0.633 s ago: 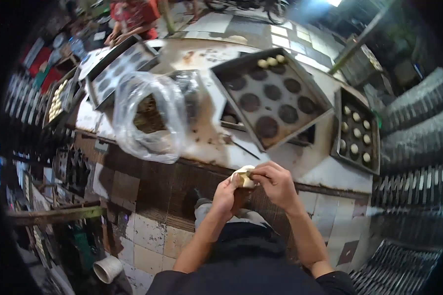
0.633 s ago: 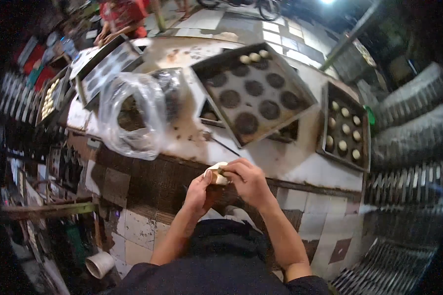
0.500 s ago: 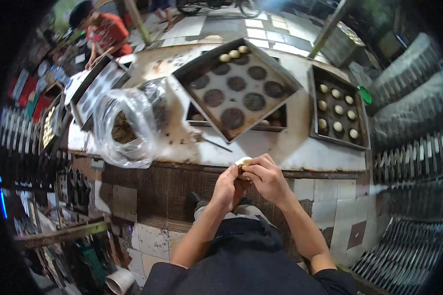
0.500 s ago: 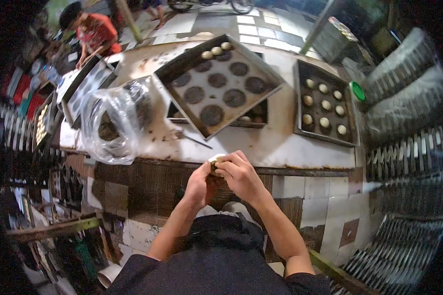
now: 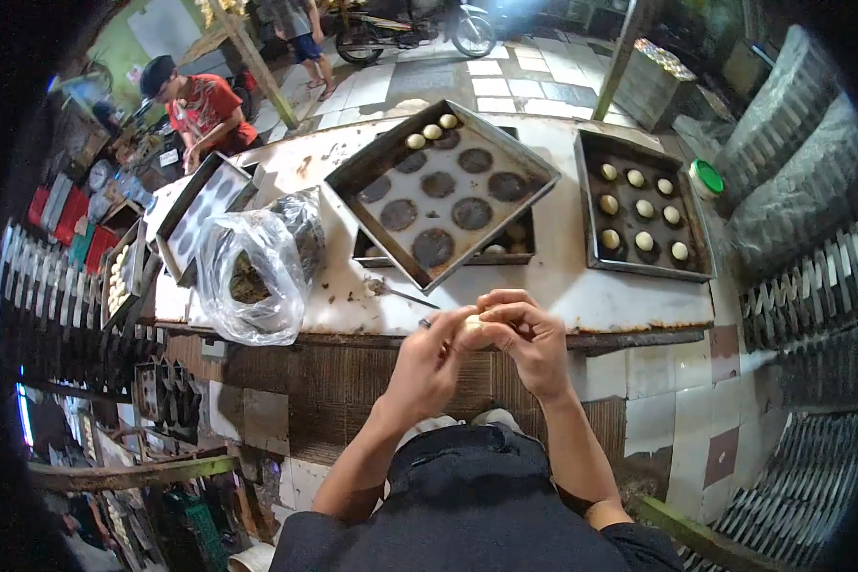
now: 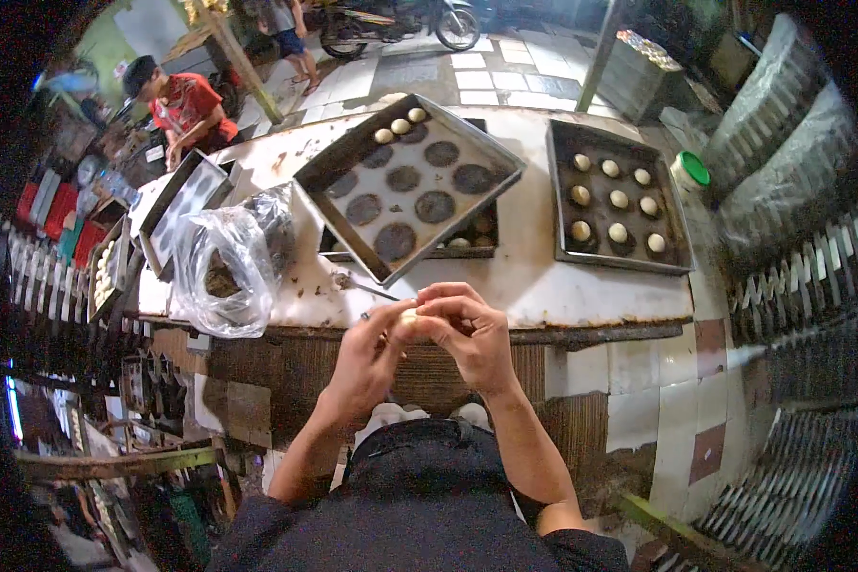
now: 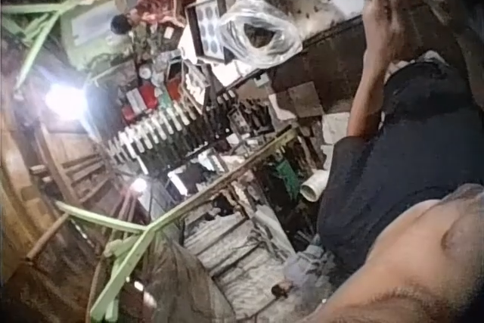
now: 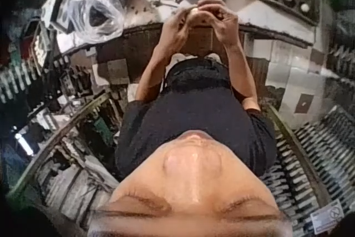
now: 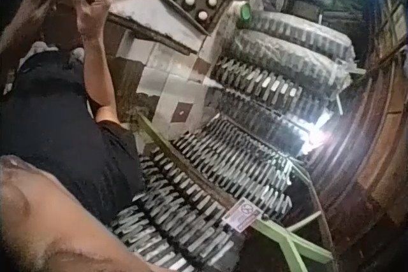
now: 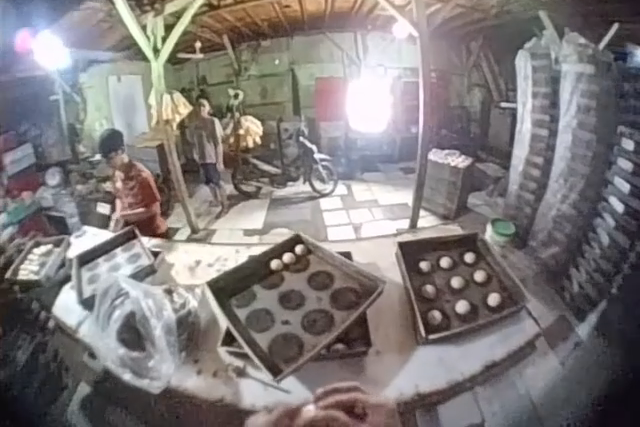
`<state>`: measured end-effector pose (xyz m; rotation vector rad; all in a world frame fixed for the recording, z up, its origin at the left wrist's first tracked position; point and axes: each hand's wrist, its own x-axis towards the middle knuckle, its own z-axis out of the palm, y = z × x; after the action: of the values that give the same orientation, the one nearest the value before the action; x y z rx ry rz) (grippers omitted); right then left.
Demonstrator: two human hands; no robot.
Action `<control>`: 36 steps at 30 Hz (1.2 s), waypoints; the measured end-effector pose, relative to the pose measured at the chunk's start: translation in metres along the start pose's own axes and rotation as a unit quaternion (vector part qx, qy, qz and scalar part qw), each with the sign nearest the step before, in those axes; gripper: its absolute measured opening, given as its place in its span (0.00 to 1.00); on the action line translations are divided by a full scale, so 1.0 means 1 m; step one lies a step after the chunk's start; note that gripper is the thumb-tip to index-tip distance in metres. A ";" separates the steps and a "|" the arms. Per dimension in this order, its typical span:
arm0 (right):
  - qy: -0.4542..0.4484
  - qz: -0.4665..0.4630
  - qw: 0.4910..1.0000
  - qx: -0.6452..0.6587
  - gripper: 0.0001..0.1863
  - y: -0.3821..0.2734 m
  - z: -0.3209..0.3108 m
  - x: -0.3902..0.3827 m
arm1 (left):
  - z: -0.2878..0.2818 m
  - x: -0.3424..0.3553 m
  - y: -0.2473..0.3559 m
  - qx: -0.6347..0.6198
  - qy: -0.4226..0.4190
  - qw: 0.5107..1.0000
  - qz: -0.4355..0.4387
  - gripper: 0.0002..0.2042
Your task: Filling and shaping dough balls for bakpia on a work table.
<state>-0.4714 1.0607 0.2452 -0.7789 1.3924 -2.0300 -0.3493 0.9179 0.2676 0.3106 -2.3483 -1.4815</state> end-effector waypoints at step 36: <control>0.087 0.130 0.986 -0.061 0.08 0.043 0.087 0.083 | -0.071 0.045 -0.077 -0.052 0.009 0.997 -0.062 0.16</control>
<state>-0.4596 0.9332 0.2426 -0.4491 1.6361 -1.8568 -0.3616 0.8100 0.2342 0.4478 -2.2651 -1.6443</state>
